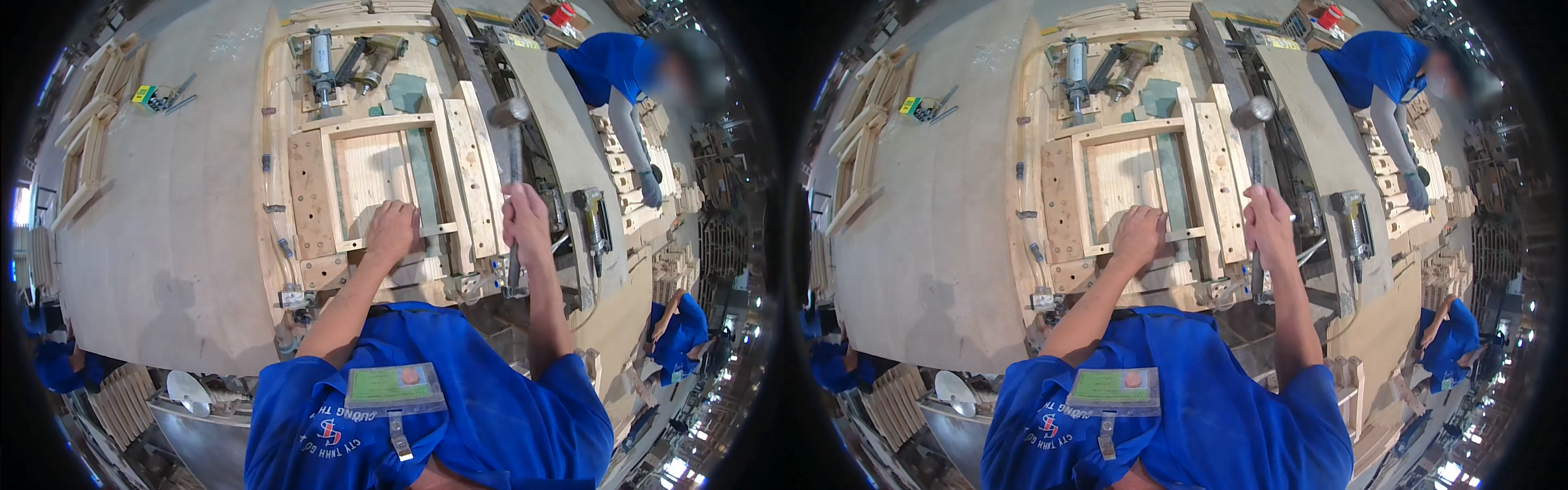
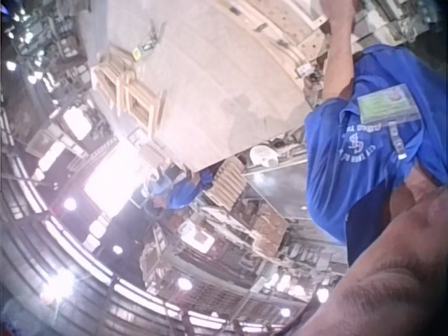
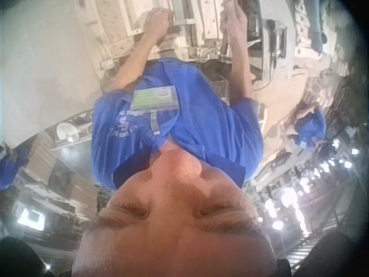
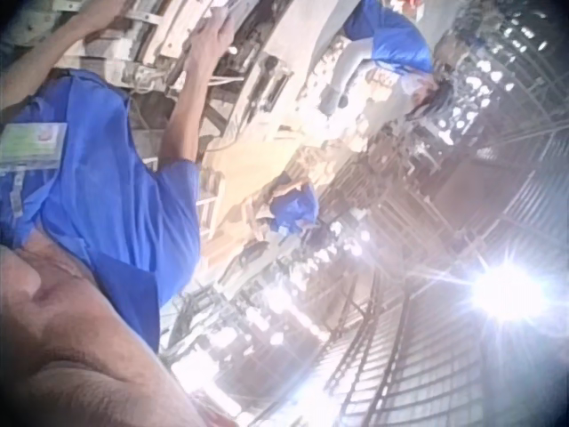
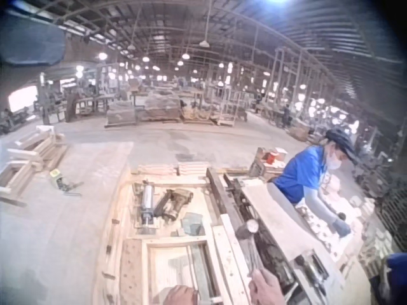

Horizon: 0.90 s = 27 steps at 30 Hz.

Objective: The person assembles wooden frames by placing pieces into a jig and using a pneumatic nail gun to fasten them. They repeatedly pick up frames, position them, nail the joints, and move completed frames aside.

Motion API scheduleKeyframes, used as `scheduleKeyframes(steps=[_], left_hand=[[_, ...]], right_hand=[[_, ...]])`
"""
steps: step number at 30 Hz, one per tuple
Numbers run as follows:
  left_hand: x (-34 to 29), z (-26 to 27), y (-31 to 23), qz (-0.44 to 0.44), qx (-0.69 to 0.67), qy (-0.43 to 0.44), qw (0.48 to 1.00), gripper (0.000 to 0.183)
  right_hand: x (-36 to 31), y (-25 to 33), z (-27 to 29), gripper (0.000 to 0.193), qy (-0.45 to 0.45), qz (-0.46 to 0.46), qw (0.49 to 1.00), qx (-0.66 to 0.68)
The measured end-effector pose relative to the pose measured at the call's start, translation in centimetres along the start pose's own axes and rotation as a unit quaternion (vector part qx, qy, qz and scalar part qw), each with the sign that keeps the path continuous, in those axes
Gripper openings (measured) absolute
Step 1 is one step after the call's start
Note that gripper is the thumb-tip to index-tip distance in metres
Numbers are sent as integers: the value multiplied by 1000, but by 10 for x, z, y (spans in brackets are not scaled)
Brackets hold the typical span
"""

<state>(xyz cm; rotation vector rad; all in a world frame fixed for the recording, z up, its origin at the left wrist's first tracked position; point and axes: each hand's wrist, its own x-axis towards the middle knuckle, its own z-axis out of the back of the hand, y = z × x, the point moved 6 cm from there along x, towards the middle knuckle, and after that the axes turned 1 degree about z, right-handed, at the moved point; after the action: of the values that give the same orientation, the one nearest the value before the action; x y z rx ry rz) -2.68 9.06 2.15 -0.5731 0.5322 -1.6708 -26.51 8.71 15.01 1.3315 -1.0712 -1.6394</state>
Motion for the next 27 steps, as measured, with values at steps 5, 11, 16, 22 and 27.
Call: scheduleKeyframes(steps=[5, 11, 16, 22, 27], left_hand=[[-2, 6, -4, -23, -18, -16, 999, 29], [6, 2, -16, -26, -23, 8, 999, 31], [8, -4, -4, -17, 47, 67, 997, 31], [2, 3, -3, -7, -12, 22, 1000, 34], [-5, 13, -1, -32, -25, -22, 999, 30]], right_hand=[[-101, 68, 27, 38, -38, 246, 964, 90], [-137, -115, 20, 38, -84, 289, 941, -152], [-116, -59, 19, 36, -23, 136, 966, -216], [-80, 160, -5, 47, -73, 430, 899, 29], [24, 141, -62, 41, -29, 540, 835, 100]])
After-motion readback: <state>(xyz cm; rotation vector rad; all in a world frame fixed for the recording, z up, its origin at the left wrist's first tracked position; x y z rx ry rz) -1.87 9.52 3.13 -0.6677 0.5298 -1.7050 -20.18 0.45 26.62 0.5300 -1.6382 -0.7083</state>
